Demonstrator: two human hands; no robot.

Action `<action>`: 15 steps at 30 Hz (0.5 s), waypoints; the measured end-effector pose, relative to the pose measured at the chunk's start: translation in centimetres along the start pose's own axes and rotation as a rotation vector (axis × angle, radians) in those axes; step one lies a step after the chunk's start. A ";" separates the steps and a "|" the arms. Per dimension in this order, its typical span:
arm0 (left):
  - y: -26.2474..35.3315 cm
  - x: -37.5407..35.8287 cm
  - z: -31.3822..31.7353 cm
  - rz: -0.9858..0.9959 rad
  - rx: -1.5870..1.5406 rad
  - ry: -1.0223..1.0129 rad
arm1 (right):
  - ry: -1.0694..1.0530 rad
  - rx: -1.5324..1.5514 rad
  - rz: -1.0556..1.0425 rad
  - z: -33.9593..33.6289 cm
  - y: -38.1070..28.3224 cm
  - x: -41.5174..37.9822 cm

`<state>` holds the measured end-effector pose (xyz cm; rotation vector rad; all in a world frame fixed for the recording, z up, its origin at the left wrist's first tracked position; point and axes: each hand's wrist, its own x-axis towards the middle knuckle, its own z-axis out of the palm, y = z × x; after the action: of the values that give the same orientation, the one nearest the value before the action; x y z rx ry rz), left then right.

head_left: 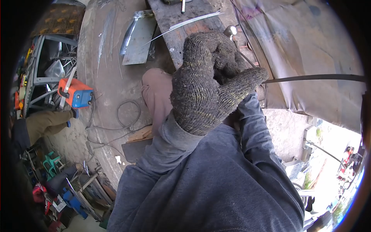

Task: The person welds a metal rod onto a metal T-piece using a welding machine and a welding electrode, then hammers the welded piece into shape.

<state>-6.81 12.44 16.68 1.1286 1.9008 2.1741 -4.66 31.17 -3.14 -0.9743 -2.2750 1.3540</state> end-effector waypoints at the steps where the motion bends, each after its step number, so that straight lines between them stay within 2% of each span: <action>1: 0.1 0.0 0.0 -0.029 0.032 0.006 | -0.009 0.020 0.004 0.0 -0.1 -0.1; 8: 0.2 0.2 -0.3 -0.055 -0.034 0.005 | -0.068 0.160 0.037 0.0 -0.4 -0.4; 9: 0.1 0.1 -0.5 0.054 0.042 -0.011 | -0.068 0.160 0.037 -0.2 -0.8 -0.4; 10: 0.0 0.0 -0.7 0.162 0.117 -0.028 | -0.046 0.008 0.028 -0.4 -1.1 -0.3; 11: 0.0 -0.5 -0.9 0.162 0.117 -0.028 | -0.024 -0.144 0.019 -0.5 -1.3 -0.3; 13: 0.5 -2.8 -1.4 -0.285 -0.318 -0.075 | -0.015 -0.170 0.026 -0.3 -1.3 -0.1; 14: 1.0 -3.9 -1.8 -0.287 -0.319 -0.076 | -0.006 -0.195 0.032 -0.3 -1.2 0.0; 15: 1.6 -5.1 -2.3 -0.449 -0.315 -0.113 | -0.006 -0.196 0.036 -0.3 -1.0 0.1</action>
<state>-3.63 7.62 15.59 0.6750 1.5111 2.0096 -4.92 31.12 -2.16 -1.0783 -2.4415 1.1649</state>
